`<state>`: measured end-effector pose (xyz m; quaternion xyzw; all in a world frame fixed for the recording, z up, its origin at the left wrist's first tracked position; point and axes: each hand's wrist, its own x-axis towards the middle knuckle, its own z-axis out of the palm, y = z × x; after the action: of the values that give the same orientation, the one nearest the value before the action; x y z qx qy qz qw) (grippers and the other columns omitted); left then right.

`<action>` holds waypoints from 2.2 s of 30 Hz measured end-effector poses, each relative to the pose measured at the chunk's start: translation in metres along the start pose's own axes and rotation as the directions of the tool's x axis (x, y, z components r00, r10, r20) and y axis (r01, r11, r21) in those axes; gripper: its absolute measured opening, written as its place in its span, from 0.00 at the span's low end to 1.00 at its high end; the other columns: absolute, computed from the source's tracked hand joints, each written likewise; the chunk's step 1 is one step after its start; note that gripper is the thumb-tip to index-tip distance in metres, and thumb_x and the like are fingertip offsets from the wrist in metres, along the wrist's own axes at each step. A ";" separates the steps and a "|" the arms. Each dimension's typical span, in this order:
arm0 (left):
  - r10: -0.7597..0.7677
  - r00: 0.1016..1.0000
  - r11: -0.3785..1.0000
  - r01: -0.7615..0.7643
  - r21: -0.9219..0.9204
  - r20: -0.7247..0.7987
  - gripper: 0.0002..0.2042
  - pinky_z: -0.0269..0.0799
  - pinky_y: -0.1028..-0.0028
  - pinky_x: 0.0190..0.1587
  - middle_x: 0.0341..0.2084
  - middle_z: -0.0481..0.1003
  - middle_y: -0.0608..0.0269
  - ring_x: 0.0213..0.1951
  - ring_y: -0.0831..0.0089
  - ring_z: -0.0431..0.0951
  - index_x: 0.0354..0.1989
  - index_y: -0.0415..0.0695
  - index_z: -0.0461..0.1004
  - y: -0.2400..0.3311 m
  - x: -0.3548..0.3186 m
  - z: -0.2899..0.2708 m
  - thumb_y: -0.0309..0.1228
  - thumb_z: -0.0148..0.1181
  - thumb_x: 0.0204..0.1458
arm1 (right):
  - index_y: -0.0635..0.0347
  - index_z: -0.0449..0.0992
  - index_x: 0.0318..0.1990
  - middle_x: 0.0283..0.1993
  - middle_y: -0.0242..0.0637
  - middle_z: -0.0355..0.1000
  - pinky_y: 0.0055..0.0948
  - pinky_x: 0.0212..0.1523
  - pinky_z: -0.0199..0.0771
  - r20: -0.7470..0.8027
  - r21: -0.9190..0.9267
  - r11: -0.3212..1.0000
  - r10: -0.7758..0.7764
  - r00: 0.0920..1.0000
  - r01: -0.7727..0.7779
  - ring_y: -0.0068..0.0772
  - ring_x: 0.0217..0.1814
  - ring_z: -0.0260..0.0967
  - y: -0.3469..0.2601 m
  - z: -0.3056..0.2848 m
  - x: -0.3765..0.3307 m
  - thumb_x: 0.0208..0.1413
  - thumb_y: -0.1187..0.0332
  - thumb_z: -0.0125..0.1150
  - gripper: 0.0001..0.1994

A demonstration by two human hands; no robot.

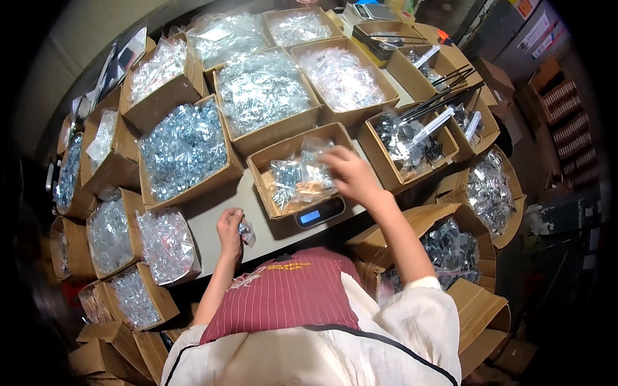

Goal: The person selects various bagged hardware components and parts from storage boxes and places them into a kit box on a digital scale.

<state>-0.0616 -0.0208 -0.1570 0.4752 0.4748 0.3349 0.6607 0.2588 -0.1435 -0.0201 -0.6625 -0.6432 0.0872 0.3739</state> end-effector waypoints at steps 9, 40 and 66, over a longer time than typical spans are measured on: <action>0.031 1.000 1.000 -0.031 -0.004 -0.006 0.09 0.60 0.81 0.15 0.25 0.71 0.66 0.20 0.81 0.71 0.42 0.41 0.72 -0.003 -0.004 0.002 0.34 0.58 0.60 | 0.62 0.71 0.38 0.47 0.45 0.67 0.44 0.52 0.68 0.188 -0.062 0.985 -0.146 0.971 0.160 0.53 0.53 0.66 0.041 0.048 0.045 0.39 0.79 0.65 0.15; 0.172 0.985 0.980 -0.168 0.108 -0.030 0.07 0.61 0.82 0.19 0.24 0.71 0.69 0.22 0.83 0.68 0.42 0.41 0.73 -0.019 0.003 0.005 0.31 0.58 0.60 | 0.59 0.74 0.40 0.32 0.37 0.77 0.33 0.41 0.80 -0.383 0.915 0.340 0.901 0.204 0.218 0.36 0.33 0.77 0.142 -0.096 -0.123 0.63 0.63 0.56 0.09; -0.088 0.828 0.627 0.478 -0.615 0.554 0.36 0.48 0.46 0.73 0.64 0.57 0.33 0.69 0.44 0.57 0.66 0.27 0.53 0.141 -0.013 0.062 0.14 0.44 0.41 | 0.62 0.74 0.43 0.32 0.39 0.77 0.28 0.33 0.78 -0.391 0.906 0.424 0.845 0.364 -0.010 0.29 0.30 0.74 0.121 -0.079 -0.116 0.63 0.68 0.56 0.08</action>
<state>-0.0058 -0.0061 -0.0138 0.1529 0.1946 0.2569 0.9342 0.3828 -0.2670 -0.0797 -0.5361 -0.0309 0.1453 0.8310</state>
